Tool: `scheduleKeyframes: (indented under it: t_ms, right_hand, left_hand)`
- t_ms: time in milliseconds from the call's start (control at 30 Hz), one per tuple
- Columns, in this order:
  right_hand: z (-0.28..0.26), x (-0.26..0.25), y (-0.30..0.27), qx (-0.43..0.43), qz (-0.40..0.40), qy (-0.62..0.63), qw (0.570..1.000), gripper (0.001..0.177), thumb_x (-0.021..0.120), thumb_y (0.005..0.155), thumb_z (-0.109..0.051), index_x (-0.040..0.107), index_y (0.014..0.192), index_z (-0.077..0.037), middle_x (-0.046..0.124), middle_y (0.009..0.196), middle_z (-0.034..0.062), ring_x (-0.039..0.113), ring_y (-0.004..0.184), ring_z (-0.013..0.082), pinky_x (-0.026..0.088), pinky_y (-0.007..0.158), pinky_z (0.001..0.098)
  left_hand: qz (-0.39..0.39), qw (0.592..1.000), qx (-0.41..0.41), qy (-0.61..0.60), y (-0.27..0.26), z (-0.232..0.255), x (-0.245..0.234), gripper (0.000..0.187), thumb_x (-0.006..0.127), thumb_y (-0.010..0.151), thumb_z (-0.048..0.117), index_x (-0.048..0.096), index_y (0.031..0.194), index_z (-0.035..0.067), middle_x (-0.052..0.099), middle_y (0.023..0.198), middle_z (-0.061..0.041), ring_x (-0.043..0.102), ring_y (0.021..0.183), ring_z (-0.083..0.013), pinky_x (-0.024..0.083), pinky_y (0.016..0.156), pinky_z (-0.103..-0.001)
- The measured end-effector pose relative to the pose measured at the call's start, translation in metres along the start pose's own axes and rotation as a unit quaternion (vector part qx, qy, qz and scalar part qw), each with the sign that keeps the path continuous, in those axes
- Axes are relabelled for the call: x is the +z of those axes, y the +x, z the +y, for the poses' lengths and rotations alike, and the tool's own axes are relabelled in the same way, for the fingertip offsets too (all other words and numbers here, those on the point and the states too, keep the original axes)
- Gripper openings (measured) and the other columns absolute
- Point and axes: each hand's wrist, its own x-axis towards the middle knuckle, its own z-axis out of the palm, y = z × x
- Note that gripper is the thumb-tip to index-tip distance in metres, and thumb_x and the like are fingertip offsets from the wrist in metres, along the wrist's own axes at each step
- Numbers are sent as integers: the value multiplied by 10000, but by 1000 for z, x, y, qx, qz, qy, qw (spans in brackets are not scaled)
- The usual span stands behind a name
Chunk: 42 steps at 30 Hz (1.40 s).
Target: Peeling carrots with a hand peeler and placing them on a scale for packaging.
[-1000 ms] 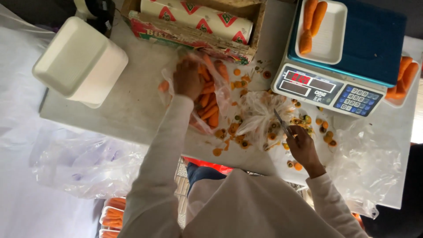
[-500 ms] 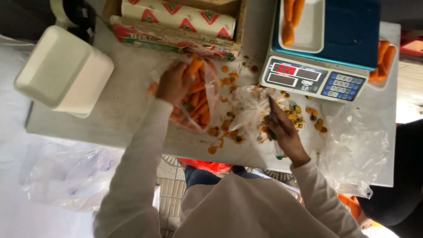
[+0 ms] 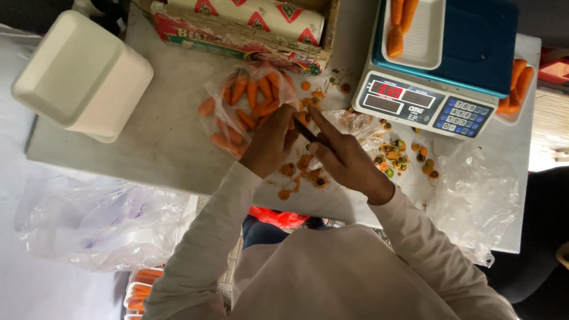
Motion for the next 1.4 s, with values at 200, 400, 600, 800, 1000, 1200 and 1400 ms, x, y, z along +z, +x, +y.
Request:
scheduleKeyframes:
  t_ms: [200, 400, 600, 800, 1000, 1200, 1400]
  right_hand:
    - [-3, -1, 6, -6, 10, 6, 1000, 599, 511, 1018, -114, 355, 1587, -6, 643, 673, 75, 590, 587, 190, 461, 603, 334]
    - [8, -1, 7, 8, 12, 27, 1000, 559, 501, 1031, -136, 402, 1572, -31, 635, 635, 79, 603, 576, 189, 472, 595, 323]
    - [24, 4, 7, 31, 39, 73, 996, 485, 487, 1042, -134, 498, 1520, -50, 612, 548, 47, 598, 527, 127, 474, 540, 274]
    - [30, 5, 13, 50, 31, 206, 977, 466, 404, 1073, -145, 474, 1529, -80, 517, 538, 27, 499, 394, 96, 423, 373, 193]
    - [26, 19, 15, 44, 87, 372, 923, 539, 323, 1081, -156, 261, 1599, -18, 437, 661, 15, 511, 414, 107, 425, 341, 202]
    - [29, 34, 18, 47, 96, 402, 910, 536, 335, 1096, -186, 257, 1597, -11, 431, 656, 42, 515, 392, 159, 440, 337, 237]
    - [28, 36, 20, 63, 97, 339, 934, 534, 335, 1095, -180, 278, 1596, -4, 452, 657, 48, 524, 382, 163, 444, 335, 234]
  left_hand:
    - [23, 999, 37, -27, 0, 7, -6, 223, 594, 976, 28, 464, 1153, 68, 558, 886, -172, 635, 873, -437, 507, 769, -489]
    - [17, 998, 43, -50, 2, 2, -5, 202, 579, 987, 44, 467, 1152, 74, 549, 886, -157, 627, 861, -424, 499, 760, -473]
    - [19, 998, 42, -40, 2, 8, -4, 115, 523, 1053, 120, 483, 1147, 66, 554, 887, -144, 627, 853, -369, 515, 758, -440]
    - [82, 993, 84, 24, 15, 18, -11, 225, 452, 1092, 256, 523, 1163, 55, 515, 944, -103, 561, 976, -320, 520, 822, -413]
    - [271, 787, -104, -544, 16, -7, 29, 263, 691, 1011, 242, 634, 1160, 33, 668, 864, -48, 674, 809, -136, 590, 746, -265]
    - [283, 722, -143, -614, 9, 11, 36, 118, 748, 934, 8, 671, 1023, -4, 721, 949, -99, 745, 942, -245, 659, 834, -364]
    - [298, 742, -153, -581, 10, 10, 38, 134, 774, 913, 8, 691, 1018, 21, 727, 951, -86, 747, 956, -240, 666, 843, -374]
